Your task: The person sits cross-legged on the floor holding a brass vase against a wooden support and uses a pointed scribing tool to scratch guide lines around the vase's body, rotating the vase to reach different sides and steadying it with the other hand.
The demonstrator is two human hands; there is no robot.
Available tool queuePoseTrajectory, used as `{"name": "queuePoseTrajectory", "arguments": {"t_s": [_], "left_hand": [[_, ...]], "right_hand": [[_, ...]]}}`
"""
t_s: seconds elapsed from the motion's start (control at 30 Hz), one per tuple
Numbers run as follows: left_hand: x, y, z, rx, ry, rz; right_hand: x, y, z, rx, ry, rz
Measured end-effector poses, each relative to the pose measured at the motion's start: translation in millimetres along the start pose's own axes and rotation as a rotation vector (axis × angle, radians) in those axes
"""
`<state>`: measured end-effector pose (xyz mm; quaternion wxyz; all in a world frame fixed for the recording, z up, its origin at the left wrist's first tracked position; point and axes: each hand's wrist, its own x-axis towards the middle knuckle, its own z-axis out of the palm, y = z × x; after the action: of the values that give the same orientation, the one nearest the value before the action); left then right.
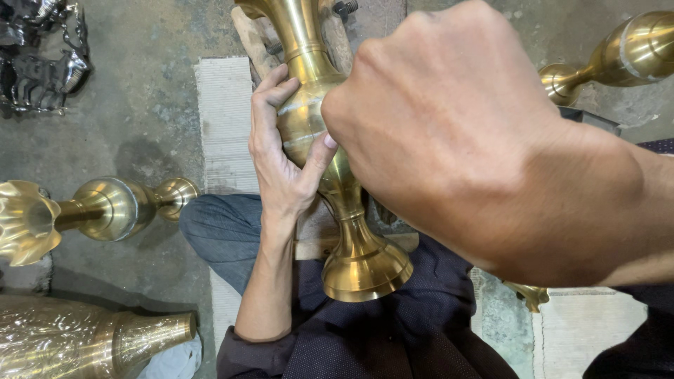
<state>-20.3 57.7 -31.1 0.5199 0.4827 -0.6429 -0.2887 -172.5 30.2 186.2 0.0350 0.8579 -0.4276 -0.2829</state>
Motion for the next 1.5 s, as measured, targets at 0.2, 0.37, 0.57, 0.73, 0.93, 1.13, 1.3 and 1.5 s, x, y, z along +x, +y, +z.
{"name": "queuePoseTrajectory", "arguments": {"t_s": [0.2,0.37,0.57,0.73,0.93,1.13,1.3,1.5], "left_hand": [[1,1,-1,0.010,0.004,0.006],[2,2,0,0.007,0.004,0.009],[1,0,1,0.008,0.006,0.017],[0,-1,1,-0.015,0.008,-0.012],[-2,5,-8,-0.049,-0.008,-0.036],[-2,6,-13,-0.013,-0.018,-0.009],[-1,4,-13,-0.012,-0.016,-0.018],[4,4,-15,0.012,-0.010,-0.025]], "right_hand": [[1,0,-2,-0.005,0.018,0.000],[1,2,1,0.017,0.008,0.000],[-1,1,4,0.022,0.126,0.001],[-4,-6,-7,0.100,-0.188,0.074],[-8,-15,-21,0.134,-0.241,0.101],[-5,-19,-10,0.076,-0.116,0.131],[-6,-20,3,0.041,-0.108,0.126],[-16,-21,22,0.041,0.502,0.089]]}}
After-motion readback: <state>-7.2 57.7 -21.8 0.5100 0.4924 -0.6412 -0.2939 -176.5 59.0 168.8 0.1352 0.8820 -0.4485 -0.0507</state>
